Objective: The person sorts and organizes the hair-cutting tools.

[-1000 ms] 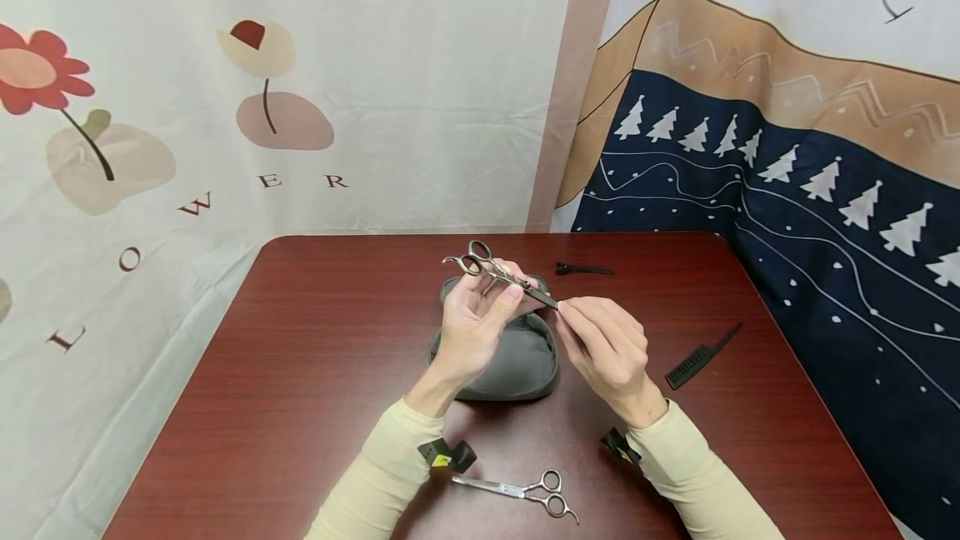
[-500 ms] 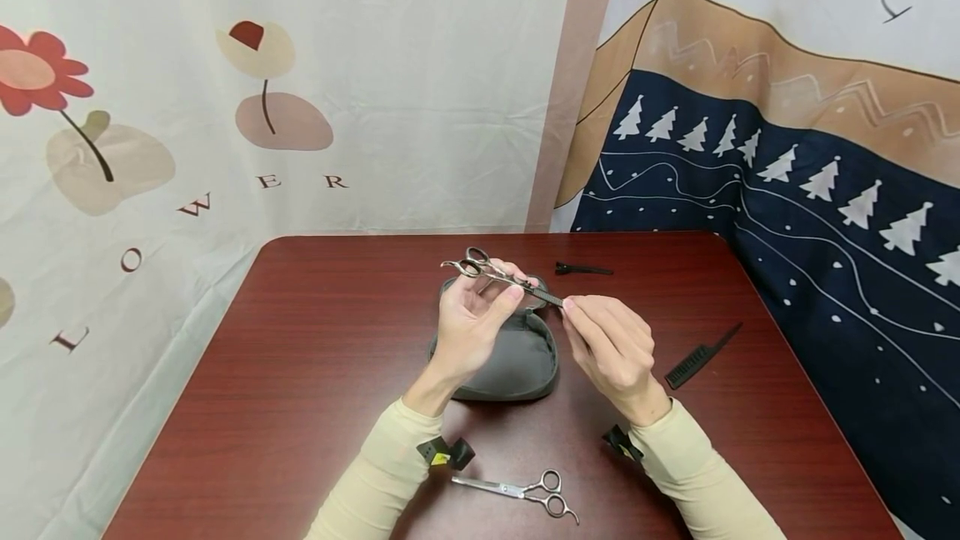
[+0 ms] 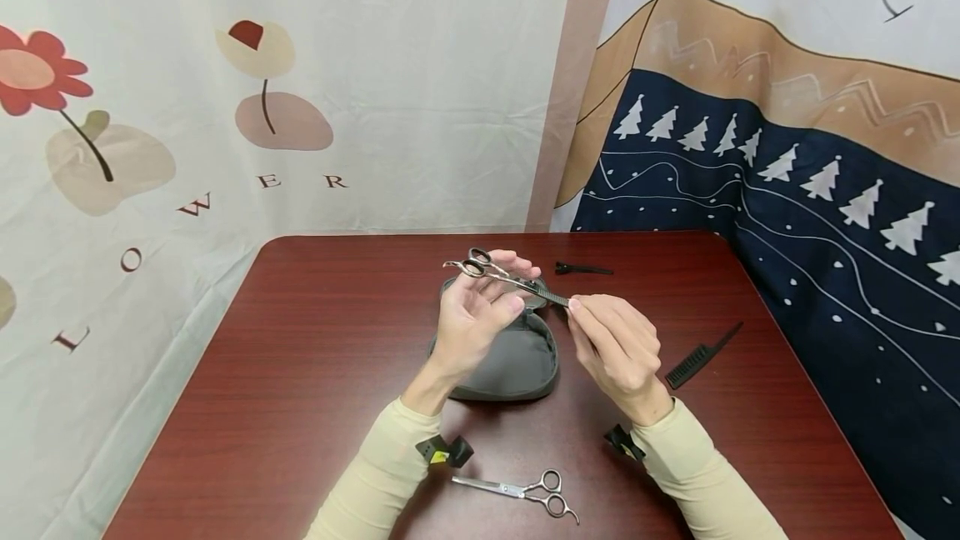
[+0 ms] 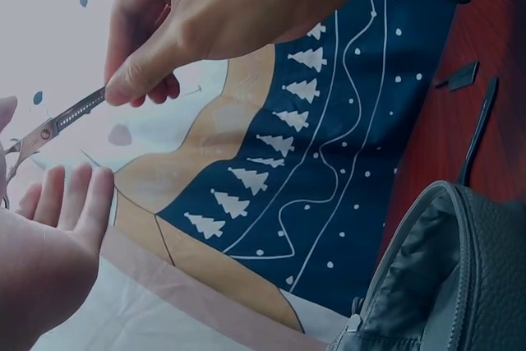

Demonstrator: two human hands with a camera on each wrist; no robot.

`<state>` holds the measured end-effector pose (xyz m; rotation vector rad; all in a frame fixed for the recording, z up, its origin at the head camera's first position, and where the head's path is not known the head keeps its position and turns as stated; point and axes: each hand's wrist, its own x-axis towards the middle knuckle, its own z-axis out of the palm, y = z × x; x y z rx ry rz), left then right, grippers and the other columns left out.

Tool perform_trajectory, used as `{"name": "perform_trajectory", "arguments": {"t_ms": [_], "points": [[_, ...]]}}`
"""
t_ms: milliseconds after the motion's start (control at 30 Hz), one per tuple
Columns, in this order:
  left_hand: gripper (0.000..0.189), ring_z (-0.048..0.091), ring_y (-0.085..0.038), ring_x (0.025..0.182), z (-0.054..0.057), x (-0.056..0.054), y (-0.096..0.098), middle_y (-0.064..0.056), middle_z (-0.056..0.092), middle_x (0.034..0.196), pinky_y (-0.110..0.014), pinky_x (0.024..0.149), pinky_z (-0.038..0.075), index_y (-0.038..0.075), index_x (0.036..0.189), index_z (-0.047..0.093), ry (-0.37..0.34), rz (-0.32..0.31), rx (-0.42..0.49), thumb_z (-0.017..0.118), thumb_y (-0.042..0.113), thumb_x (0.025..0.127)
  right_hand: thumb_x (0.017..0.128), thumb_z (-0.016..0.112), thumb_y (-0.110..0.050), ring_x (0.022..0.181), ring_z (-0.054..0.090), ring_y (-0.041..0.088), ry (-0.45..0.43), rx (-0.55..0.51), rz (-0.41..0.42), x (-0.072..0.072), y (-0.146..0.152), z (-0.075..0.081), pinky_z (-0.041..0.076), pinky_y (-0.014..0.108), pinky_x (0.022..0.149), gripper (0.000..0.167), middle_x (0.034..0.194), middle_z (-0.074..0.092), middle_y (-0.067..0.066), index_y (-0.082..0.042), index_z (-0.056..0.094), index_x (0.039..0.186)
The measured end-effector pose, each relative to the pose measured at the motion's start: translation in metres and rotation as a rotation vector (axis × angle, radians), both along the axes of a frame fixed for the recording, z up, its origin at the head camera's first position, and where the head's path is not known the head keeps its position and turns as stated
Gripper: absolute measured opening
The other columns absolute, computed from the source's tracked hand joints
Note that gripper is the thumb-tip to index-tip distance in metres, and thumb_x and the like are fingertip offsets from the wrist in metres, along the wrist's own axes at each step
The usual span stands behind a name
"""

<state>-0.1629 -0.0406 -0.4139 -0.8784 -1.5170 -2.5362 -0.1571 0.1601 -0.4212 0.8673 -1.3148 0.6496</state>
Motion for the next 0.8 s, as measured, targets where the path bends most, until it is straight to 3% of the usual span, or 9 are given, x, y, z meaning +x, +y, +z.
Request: {"name": "perform_trajectory", "arguments": {"t_ms": [233, 400, 600, 800], "points": [[0.087, 0.067, -0.023, 0.148, 0.0, -0.004, -0.005, -0.006, 0.065, 0.155, -0.033, 0.124, 0.056, -0.001, 0.166, 0.041, 0.027, 0.018, -0.002, 0.088, 0.011, 0.093, 0.092, 0.085, 0.008, 0.066, 0.074, 0.037, -0.008, -0.006, -0.002, -0.001, 0.003, -0.004, 0.066, 0.044, 0.067, 0.004, 0.083, 0.082, 0.023, 0.012, 0.085, 0.093], [0.097, 0.061, -0.027, 0.154, -0.001, -0.008, -0.013, -0.007, 0.06, 0.161, -0.034, 0.129, 0.052, 0.006, 0.169, 0.039, 0.085, 0.084, -0.055, 0.095, 0.025, 0.092, 0.089, 0.086, 0.01, 0.067, 0.075, 0.037, -0.033, -0.043, 0.044, -0.002, 0.003, -0.006, 0.068, 0.041, 0.072, 0.003, 0.084, 0.082, 0.023, 0.012, 0.085, 0.092], [0.099, 0.06, -0.03, 0.155, 0.002, -0.013, -0.026, -0.012, 0.058, 0.164, -0.033, 0.128, 0.052, 0.001, 0.17, 0.037, 0.185, 0.213, -0.161, 0.094, 0.025, 0.093, 0.087, 0.086, 0.011, 0.071, 0.075, 0.035, -0.221, -0.14, 0.106, 0.002, 0.005, -0.005, 0.068, 0.027, 0.088, 0.006, 0.085, 0.081, 0.023, 0.011, 0.085, 0.093], [0.097, 0.058, -0.033, 0.157, 0.008, -0.016, -0.04, -0.029, 0.053, 0.165, -0.039, 0.131, 0.05, 0.001, 0.17, 0.039, 0.251, 0.329, -0.229, 0.093, 0.018, 0.092, 0.083, 0.087, 0.013, 0.075, 0.076, 0.028, -0.427, -0.182, 0.139, 0.006, 0.01, -0.005, 0.062, 0.016, 0.09, 0.015, 0.083, 0.081, 0.022, 0.006, 0.087, 0.095]]}}
